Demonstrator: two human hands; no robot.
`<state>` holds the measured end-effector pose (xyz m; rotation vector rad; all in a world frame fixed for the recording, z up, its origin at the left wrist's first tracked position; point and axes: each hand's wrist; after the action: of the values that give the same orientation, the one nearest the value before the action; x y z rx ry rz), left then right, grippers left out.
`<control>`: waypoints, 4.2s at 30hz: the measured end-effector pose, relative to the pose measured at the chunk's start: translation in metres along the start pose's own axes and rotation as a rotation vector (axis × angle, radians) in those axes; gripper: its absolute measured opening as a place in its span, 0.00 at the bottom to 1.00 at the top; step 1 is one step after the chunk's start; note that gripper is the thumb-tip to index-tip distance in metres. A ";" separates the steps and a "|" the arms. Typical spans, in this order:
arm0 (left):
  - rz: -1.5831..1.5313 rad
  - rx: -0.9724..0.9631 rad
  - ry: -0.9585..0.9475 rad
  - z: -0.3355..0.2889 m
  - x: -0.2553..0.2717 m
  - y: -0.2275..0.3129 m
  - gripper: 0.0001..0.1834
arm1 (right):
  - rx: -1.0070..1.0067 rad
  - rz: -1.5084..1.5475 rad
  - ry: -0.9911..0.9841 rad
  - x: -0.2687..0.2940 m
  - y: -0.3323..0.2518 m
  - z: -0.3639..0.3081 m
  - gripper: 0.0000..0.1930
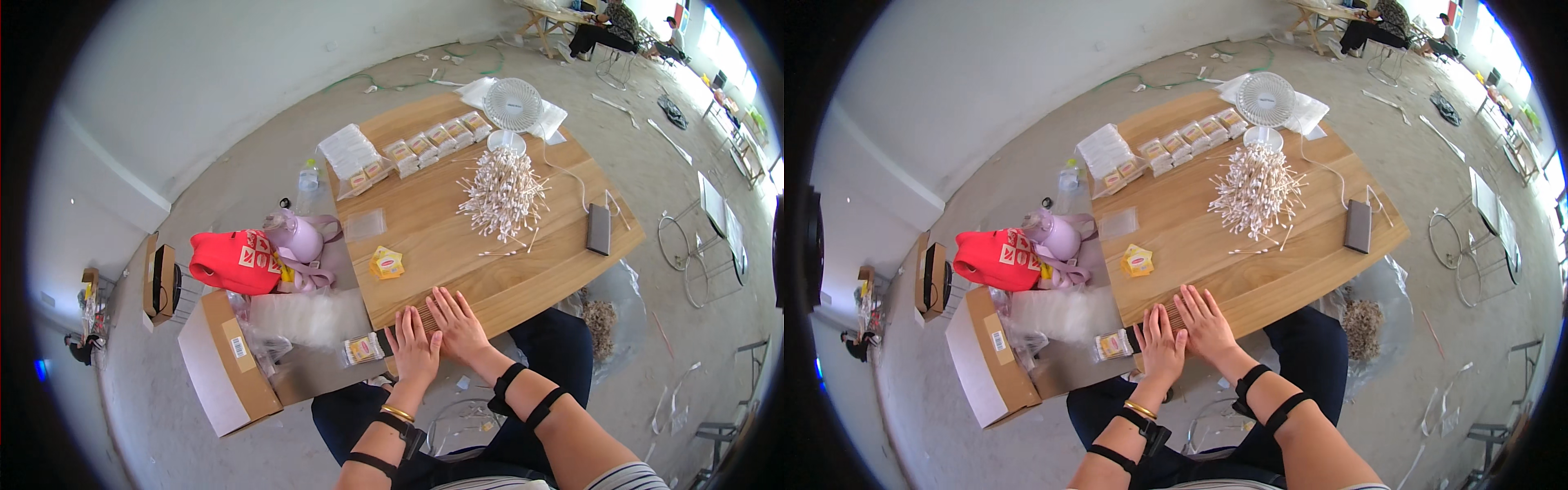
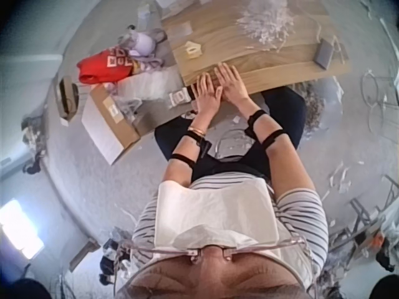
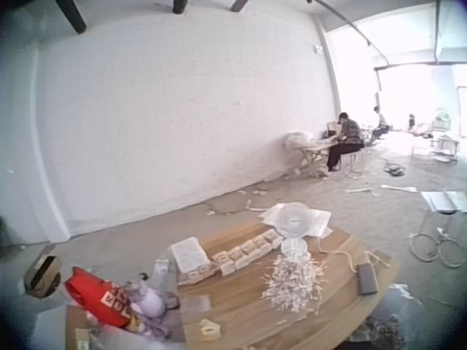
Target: Packing cotton swabs into small plastic bags.
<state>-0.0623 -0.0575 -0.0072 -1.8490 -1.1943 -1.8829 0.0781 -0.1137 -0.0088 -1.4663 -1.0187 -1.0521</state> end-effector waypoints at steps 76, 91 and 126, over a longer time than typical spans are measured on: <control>-2.155 0.454 0.269 -0.036 0.000 -0.111 0.25 | -0.231 1.181 -0.280 -0.020 -0.116 0.044 0.19; -2.161 0.420 0.262 -0.037 -0.004 -0.119 0.25 | -0.384 1.385 -0.501 0.008 -0.123 0.047 0.16; -2.076 0.379 0.239 -0.031 0.000 -0.116 0.25 | -0.471 2.010 -0.327 0.000 -0.117 0.067 0.23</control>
<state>-0.1633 -0.0050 -0.0463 0.5069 -3.4194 -1.7217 -0.0275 -0.0332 0.0142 -2.0237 0.7696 0.5072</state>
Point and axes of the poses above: each hand's wrist, its own z-axis towards the middle knuckle, its own x-axis out of the back of the hand, y = z × x, and after that the axes turned 14 degrees about -y, right-handed
